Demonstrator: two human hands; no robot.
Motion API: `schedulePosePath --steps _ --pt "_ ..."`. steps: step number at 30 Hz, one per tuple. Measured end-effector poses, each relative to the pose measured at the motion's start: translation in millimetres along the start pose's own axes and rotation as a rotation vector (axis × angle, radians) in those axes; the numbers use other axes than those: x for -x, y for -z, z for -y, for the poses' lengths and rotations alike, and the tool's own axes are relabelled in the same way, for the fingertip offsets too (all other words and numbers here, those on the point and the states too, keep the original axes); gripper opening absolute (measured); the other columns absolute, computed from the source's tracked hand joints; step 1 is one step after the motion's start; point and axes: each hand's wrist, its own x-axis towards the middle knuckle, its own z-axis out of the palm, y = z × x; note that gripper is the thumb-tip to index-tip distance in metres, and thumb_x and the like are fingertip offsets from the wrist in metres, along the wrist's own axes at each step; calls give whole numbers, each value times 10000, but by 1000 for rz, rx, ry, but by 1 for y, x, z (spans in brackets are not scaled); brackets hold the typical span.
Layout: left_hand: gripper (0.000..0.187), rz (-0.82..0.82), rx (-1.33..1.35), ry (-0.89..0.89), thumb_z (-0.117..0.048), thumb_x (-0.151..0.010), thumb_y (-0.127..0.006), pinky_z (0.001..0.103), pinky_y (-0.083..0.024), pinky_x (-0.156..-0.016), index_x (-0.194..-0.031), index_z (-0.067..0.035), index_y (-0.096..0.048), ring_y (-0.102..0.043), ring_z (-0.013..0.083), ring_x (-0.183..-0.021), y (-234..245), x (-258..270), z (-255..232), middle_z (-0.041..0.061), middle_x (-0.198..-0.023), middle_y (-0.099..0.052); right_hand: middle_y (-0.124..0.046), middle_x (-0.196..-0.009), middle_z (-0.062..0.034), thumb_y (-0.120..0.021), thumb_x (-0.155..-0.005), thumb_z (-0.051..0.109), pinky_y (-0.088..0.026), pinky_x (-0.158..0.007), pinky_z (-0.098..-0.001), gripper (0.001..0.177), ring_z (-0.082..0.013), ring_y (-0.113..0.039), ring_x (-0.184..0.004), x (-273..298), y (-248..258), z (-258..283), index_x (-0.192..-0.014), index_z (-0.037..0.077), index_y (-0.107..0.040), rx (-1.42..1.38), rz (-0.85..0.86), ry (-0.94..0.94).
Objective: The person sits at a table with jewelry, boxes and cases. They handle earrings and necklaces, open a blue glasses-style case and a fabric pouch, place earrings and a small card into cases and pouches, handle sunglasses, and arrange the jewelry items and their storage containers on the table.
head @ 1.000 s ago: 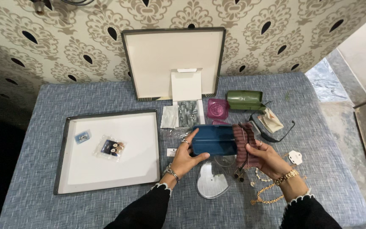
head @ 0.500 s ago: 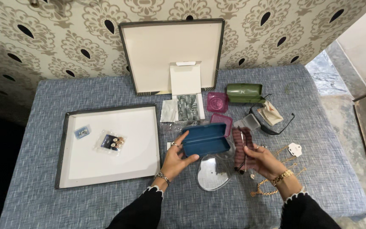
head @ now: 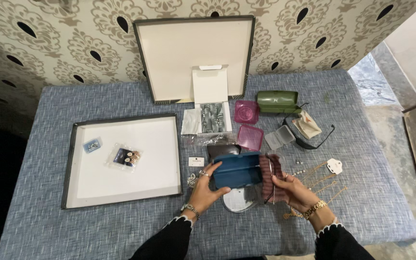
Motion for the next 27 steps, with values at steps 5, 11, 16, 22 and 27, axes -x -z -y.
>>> schedulePosePath --steps 5,11,16,22,27 --pt "935 -15 -52 -105 -254 -635 -947 452 -383 -1179 -1456 -244 -499 -401 324 -1460 -11 -11 -4 125 -1602 -384 -743 -1052 -152 -629 -922 203 -641 -800 -456 282 -273 -756 -916 10 8 1 -1152 40 -614 -34 -12 48" --pt "915 -1 -13 -122 -243 -629 -917 409 -506 -1099 -1436 -190 -490 -488 310 -1401 -21 -18 -12 121 -1626 -335 -734 -1058 -135 -627 -934 203 -636 -817 -453 277 -267 -742 -941 22 22 -1 -1156 38 -618 -98 -56 75" --pt "745 -40 27 -219 -178 -662 -897 381 -558 -1051 -1320 -144 -551 -580 330 -1288 -46 -43 -31 133 -1546 -389 -730 -1091 -125 -620 -954 204 -615 -836 -448 294 -259 -732 -962 32 45 4 -1197 38 -620 -151 -77 164" --pt "624 -149 -11 -469 -105 -651 -913 445 -504 -1016 -1196 -111 -608 -587 388 -1200 -95 -68 -52 170 -1310 -535 -719 -1131 -99 -588 -978 213 -588 -832 -446 308 -248 -713 -991 47 83 10 -1238 52 -617 -210 -135 263" --pt "563 -78 50 -419 -100 -700 -858 438 -495 -1034 -1202 -110 -603 -585 383 -1216 -142 -75 -70 169 -1304 -541 -710 -1179 -88 -584 -984 227 -574 -864 -425 329 -227 -686 -1035 63 120 15 -1262 56 -624 -233 -224 285"
